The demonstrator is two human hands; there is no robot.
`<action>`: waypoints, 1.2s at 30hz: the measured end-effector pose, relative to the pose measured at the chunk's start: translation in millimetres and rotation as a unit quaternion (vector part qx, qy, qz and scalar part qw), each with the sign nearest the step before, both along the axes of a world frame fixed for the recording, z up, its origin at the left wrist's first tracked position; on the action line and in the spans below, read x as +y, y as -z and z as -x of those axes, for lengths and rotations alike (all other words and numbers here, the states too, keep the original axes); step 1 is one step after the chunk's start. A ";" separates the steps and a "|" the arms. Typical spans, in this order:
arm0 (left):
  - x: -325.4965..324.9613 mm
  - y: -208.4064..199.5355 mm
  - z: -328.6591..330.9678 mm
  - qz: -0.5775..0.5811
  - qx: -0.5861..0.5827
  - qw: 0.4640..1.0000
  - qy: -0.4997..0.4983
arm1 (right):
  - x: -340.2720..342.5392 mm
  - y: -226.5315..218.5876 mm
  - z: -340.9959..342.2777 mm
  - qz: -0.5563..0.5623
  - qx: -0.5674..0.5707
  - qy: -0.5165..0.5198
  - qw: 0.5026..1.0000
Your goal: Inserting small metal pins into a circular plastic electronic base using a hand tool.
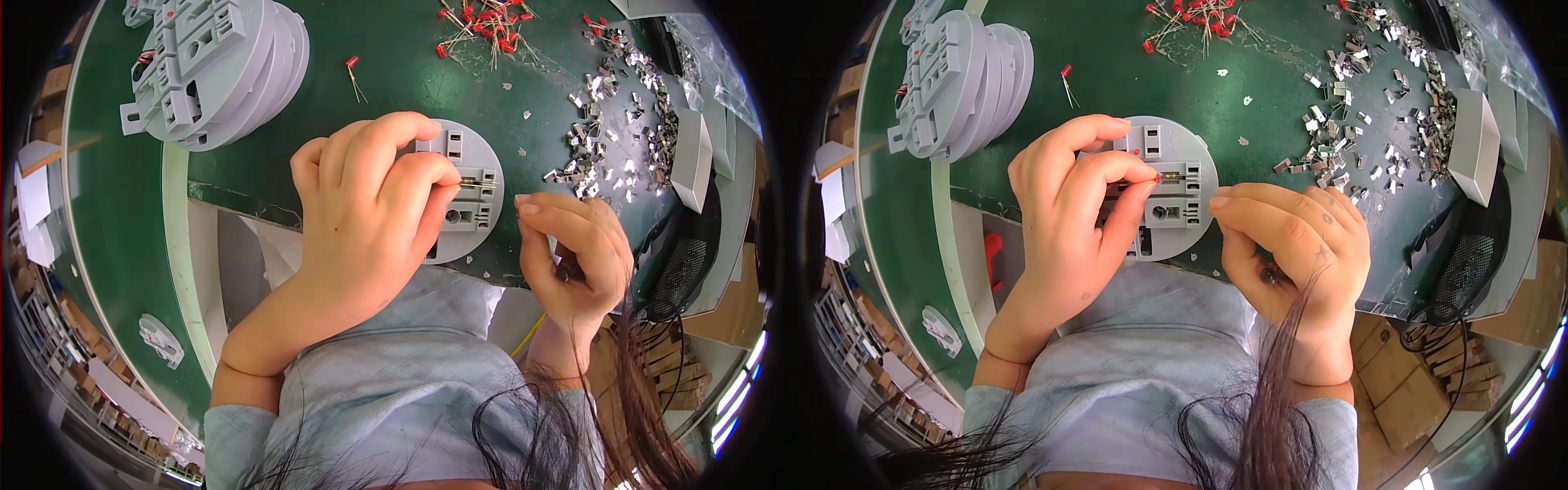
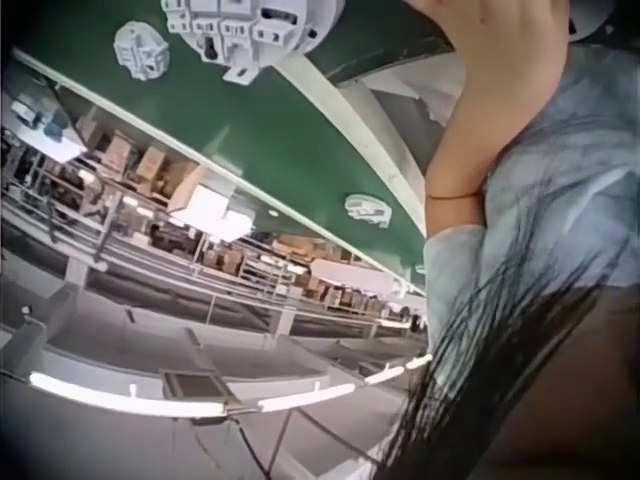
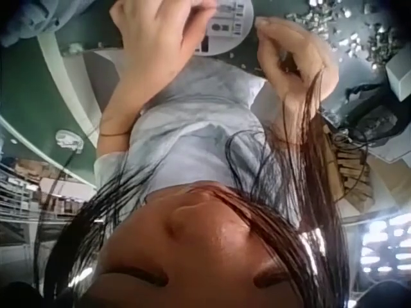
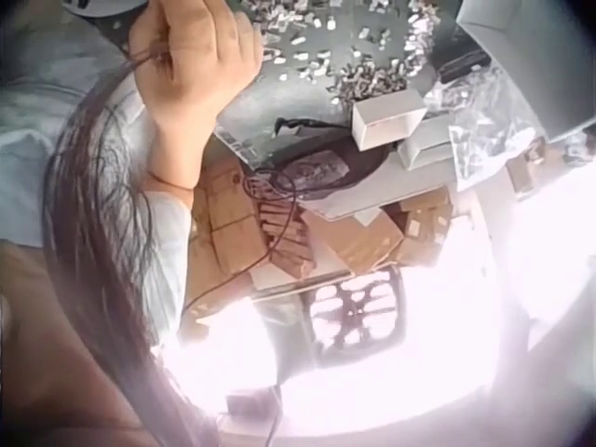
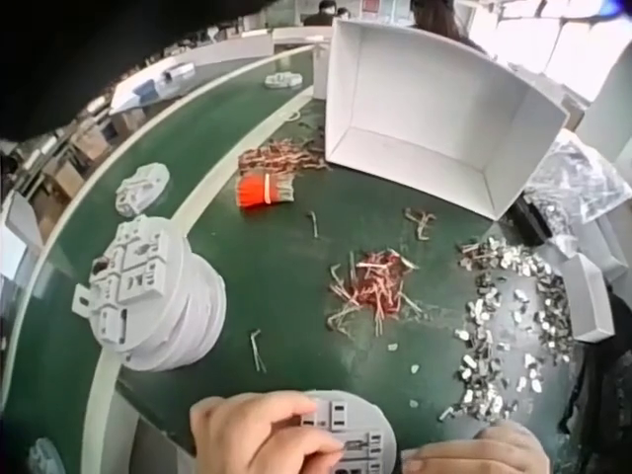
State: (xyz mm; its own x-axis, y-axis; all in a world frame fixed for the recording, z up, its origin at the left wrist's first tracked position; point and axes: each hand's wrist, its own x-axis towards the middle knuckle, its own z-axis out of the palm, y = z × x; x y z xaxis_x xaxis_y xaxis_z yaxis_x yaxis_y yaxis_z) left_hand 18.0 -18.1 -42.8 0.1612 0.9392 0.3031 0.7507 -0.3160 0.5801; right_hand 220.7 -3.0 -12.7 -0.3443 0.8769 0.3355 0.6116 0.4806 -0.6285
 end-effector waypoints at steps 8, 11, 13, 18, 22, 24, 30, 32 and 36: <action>-0.9 -2.6 -0.1 -0.039 0.071 0.997 -0.007 | 10.8 -3.2 -1.4 -0.006 -0.055 -0.018 0.998; 1.1 -9.3 2.8 -0.019 0.110 0.994 0.010 | 21.4 -2.0 -4.3 -0.004 -0.102 -0.051 0.993; 4.3 -9.2 5.6 -0.003 0.084 0.996 0.018 | 29.3 -0.3 -5.6 -0.021 -0.123 -0.090 0.988; 4.5 -5.9 6.0 -0.008 0.074 0.997 0.016 | 39.5 0.5 -6.3 -0.054 -0.166 -0.126 0.977; 6.4 -6.3 6.5 -0.007 0.082 0.997 0.014 | 41.2 7.1 -9.1 -0.085 -0.174 -0.118 0.974; 7.3 -5.8 7.1 -0.007 0.081 0.997 0.014 | 41.3 6.1 -7.4 -0.086 -0.175 -0.117 0.974; 6.8 -5.6 7.4 -0.010 0.080 0.997 0.013 | 41.5 2.6 -5.2 -0.101 -0.180 -0.123 0.971; 6.5 -5.5 7.4 -0.011 0.080 0.997 0.012 | 41.5 2.2 -4.3 -0.105 -0.183 -0.126 0.969; 7.2 -4.4 7.7 -0.016 0.079 0.997 0.009 | 42.3 1.8 0.4 -0.113 -0.193 -0.130 0.966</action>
State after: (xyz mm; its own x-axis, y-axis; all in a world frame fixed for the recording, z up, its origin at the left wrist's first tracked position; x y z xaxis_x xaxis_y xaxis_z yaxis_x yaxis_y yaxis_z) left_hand 10.2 -10.9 -38.4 0.2265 0.9261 0.3017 0.8253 -0.3469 0.4455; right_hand 220.3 39.3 -14.4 -0.6815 0.6631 0.3096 0.6193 0.7480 -0.2387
